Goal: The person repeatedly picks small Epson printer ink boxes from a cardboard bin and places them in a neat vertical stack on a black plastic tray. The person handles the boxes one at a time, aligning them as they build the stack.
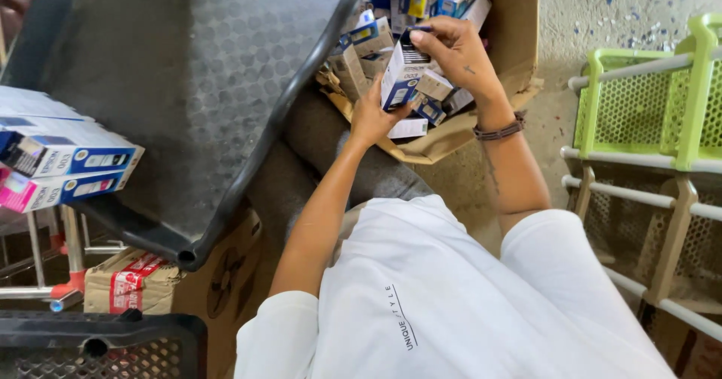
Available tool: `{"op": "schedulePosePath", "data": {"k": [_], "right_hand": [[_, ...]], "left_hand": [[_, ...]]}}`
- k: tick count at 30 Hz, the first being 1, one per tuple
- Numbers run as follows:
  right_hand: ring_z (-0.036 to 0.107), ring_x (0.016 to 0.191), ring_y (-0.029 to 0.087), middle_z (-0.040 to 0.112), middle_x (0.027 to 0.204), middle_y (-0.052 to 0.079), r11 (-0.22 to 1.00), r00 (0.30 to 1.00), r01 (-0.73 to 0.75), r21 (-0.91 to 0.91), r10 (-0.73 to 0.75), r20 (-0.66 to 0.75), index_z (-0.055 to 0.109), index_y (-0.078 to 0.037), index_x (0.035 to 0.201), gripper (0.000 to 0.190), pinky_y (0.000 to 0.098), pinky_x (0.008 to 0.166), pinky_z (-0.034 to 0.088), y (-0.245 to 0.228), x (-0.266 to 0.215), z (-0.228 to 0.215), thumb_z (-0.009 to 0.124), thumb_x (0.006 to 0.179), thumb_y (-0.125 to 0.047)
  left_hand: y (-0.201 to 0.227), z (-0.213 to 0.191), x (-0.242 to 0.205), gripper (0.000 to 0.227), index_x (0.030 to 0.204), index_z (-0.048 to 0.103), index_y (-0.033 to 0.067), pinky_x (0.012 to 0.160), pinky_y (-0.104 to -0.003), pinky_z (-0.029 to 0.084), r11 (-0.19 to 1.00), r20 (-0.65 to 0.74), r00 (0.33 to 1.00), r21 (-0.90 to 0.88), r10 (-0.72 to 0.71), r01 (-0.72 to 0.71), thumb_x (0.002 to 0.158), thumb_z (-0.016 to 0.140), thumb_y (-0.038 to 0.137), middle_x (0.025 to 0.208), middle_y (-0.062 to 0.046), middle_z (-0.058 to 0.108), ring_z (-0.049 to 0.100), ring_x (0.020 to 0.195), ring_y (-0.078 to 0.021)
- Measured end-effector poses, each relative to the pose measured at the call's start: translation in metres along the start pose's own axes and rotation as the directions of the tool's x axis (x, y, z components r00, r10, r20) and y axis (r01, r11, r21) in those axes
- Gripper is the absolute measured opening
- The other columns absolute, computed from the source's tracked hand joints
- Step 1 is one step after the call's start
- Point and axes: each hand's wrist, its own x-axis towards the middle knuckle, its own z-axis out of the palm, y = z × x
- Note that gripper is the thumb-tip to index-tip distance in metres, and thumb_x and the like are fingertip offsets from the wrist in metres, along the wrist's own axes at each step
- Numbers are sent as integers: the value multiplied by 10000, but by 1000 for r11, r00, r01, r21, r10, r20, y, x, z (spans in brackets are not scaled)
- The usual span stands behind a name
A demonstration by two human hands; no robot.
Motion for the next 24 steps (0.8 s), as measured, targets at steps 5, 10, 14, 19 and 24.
{"op": "schedulePosePath", "data": {"k": [5, 10, 14, 19, 24], "right_hand": [[598, 828, 26, 681, 911, -48, 944, 994, -108, 310, 98, 49, 723, -30, 1012, 112, 214, 761, 496, 34, 6, 21, 711, 1019, -141], [677, 712, 182, 695, 808, 30, 339, 892, -273, 900, 439, 105, 663, -76, 899, 59, 348, 705, 588, 77, 7, 52, 630, 874, -118], [672, 752, 203, 683, 845, 48, 363, 923, -181, 914, 384, 31, 651, -62, 956, 51, 370, 736, 578, 65, 3, 48, 659, 927, -103], [706, 837, 180, 710, 939, 37, 385, 946, -186, 904, 318, 59, 656, -71, 1057, 124, 361, 811, 594, 25, -4, 52, 648, 967, -156], [700, 879, 167, 713, 980, 32, 374, 954, -175, 911, 294, 62, 661, -47, 1087, 126, 348, 831, 580, 37, 0, 55, 683, 972, -94]], "left_hand": [[-25, 11, 5, 908, 1395, 517, -35, 883, -436, 585, 992, -100, 992, -94, 79, -88, 692, 911, 381, 1094, -221, 739, 741, 1036, -362], [-3, -2, 0, 940, 1414, 516, -40, 872, -450, 578, 996, 9, 996, 14, -88, 88, 647, 896, 350, 1065, -231, 743, 737, 1000, -372], [-8, 4, 3, 806, 1331, 605, 10, 884, -479, 568, 998, 8, 999, 47, -47, 47, 666, 896, 361, 1074, -220, 761, 727, 1025, -396], [-20, 11, 5, 892, 1319, 520, -38, 840, -493, 565, 999, -122, 991, 3, 51, -51, 617, 911, 350, 1046, -258, 725, 717, 976, -422], [2, -2, -2, 781, 1303, 576, 29, 852, -480, 570, 999, -81, 996, -36, -38, 35, 646, 885, 317, 1050, -222, 745, 721, 1001, -396]]}}
